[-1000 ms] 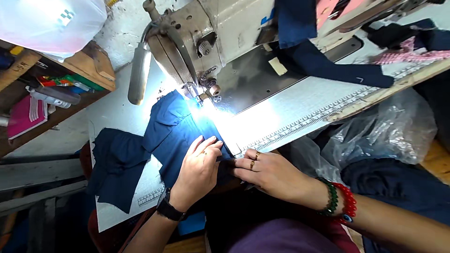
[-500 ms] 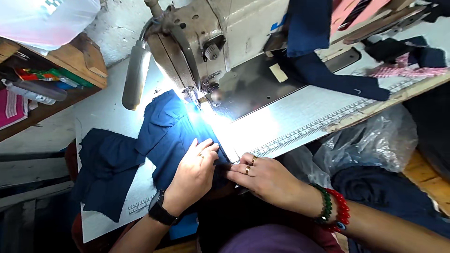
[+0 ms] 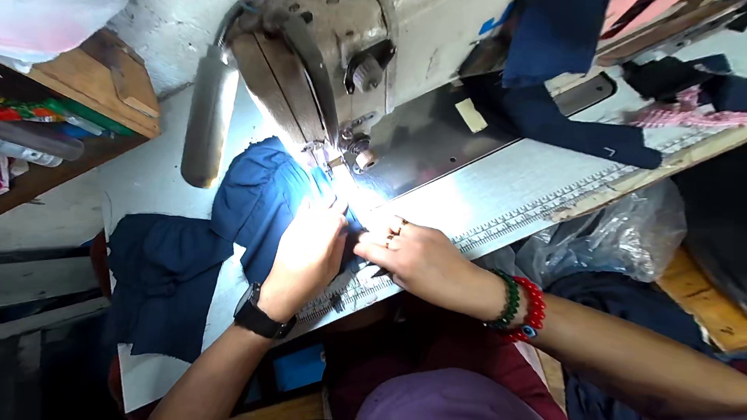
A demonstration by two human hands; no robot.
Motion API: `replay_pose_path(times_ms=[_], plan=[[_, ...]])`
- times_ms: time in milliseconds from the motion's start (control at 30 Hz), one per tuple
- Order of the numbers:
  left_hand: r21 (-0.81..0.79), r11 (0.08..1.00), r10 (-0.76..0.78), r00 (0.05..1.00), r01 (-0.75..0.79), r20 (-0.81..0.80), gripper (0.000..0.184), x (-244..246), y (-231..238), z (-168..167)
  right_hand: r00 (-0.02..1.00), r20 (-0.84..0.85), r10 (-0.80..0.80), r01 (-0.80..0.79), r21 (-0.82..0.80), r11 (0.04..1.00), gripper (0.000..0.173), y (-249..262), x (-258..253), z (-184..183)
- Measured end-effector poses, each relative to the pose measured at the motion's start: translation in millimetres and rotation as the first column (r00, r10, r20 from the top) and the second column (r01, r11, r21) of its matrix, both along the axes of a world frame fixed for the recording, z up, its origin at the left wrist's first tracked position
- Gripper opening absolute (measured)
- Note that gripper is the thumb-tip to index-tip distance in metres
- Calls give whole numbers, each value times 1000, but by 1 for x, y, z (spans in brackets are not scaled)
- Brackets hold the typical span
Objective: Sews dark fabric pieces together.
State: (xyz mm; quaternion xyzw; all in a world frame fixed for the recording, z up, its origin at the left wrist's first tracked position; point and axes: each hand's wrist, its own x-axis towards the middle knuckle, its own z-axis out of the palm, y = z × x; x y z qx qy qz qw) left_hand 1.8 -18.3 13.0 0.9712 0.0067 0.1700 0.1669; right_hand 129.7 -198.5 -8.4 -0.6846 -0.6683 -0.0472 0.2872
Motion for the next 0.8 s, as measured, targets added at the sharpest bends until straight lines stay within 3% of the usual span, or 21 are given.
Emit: replay_pose_path(times_ms=[167,467,667,800], plan=[[49,996,69,989,-76,130,17,-10,-13,-2,999,33,-18,19,-20,1000,33,-17,-4,-7],[54,996,66,989,-74,130,18,-10,-15,-4,999,42,18,-18,-7,1000,36,-24,-6,-11],[-20,999,-25,997,26,79,18,-13,3,-5,995,-3,96,-96,-3,995,36,-26,2,-7],[-14,1000,-26,997,27,73,19,-13,3,-5,999,-33,24,-24,9,1000,37,-26,10,2]])
